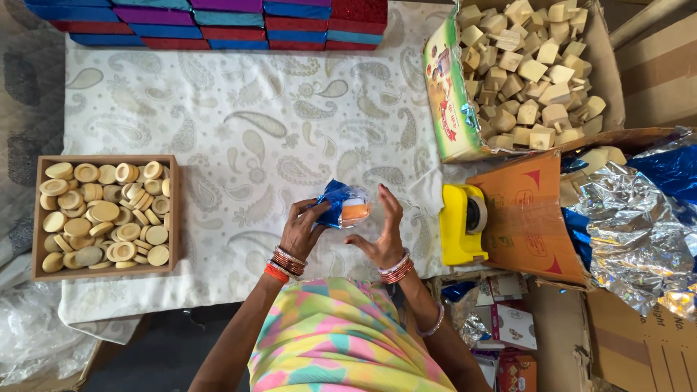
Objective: The person is wrapping small blocks in foil and decorative blue paper.
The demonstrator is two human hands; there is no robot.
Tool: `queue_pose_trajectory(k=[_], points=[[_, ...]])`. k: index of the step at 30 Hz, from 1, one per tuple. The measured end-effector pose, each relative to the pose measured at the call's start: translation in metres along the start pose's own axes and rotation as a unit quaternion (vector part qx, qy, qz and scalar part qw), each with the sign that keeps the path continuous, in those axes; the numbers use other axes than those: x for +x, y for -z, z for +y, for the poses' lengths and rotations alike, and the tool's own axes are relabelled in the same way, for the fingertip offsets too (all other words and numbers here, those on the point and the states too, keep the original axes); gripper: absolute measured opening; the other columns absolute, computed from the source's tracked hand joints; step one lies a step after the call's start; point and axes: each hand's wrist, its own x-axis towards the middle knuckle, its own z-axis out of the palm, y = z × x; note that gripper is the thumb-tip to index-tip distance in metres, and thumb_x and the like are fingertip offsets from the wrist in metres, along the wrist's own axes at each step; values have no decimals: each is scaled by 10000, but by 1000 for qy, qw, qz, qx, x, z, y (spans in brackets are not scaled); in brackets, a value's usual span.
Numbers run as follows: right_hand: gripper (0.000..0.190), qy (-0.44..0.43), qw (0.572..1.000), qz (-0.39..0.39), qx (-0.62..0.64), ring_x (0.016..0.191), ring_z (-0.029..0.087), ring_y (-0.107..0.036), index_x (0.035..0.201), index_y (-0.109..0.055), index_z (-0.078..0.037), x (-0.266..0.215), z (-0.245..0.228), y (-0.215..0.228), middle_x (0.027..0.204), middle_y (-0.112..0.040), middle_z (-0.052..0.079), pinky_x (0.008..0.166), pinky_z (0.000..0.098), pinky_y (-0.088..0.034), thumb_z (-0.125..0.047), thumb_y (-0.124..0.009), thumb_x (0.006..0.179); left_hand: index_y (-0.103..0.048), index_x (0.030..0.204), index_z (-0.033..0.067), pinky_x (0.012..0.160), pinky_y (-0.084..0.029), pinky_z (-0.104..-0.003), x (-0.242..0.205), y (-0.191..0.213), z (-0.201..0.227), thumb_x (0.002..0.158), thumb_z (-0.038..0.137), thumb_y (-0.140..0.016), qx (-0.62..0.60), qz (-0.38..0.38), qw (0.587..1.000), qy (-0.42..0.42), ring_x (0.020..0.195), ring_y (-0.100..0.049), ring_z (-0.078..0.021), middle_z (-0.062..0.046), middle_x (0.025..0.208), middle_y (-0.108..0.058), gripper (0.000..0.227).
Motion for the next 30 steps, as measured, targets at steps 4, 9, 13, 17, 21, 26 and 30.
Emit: queue_pose_trajectory(k=[4,9,13,17,21,26,30], points=[[1259,-111,975,-6,192,1517,372,-344,1592,-187,-77,-11,21,-13,1618,-353,196,1254,508,-283,-670,-868,715,-636,1275,120,1025,-520,-416,-1,-3,-4,788,52,-803,11,10,1000,-19,1259,-561,-330,-30,1351,-665,520],[1023,-87,990,-105,29,1566,392,-262,1516,-464,-112,-27,37,-19,1646,-390,138,1252,553,-252,-579,-865,699,-684,1177,126,1036,-507,-419,4,2,6,787,57,-797,27,10,999,-26,1260,-555,-319,-12,1375,-663,412],[731,-26,989,-140,-35,1548,398,-269,1335,-663,-252,-16,31,-15,1636,-397,96,1228,550,-253,-496,-900,688,-734,1092,149,1020,-499,-421,7,9,7,758,72,-802,56,-10,997,-48,1258,-540,-329,-21,1389,-649,349],[675,-22,987,-158,-18,1527,402,-270,1275,-694,-256,-7,40,-13,1617,-397,85,1228,551,-244,-393,-927,656,-732,1106,163,1057,-498,-412,7,9,7,783,63,-794,41,-18,998,-47,1272,-544,-321,0,1418,-642,344],[592,-5,989,-143,-29,1474,386,-326,1169,-745,-252,-1,39,-14,1536,-469,66,1224,524,-273,-195,-925,607,-727,1076,182,1039,-439,-465,14,12,15,723,87,-816,76,4,993,-90,1258,-545,-320,-11,1391,-619,376],[623,-22,986,-163,-41,1389,324,-436,1154,-746,-210,-9,54,-20,1388,-576,23,1178,494,-324,-97,-884,557,-718,1238,204,995,-450,-447,23,20,26,774,83,-800,84,-9,991,-108,1168,-553,-276,-22,1357,-596,487],[549,-16,989,-138,-45,1340,280,-514,1129,-743,-166,-14,52,-24,1313,-644,15,1186,497,-336,-32,-834,604,-710,1323,228,1007,-445,-432,40,35,40,786,92,-740,144,-54,968,-198,1178,-575,-240,-1,1429,-614,555]])
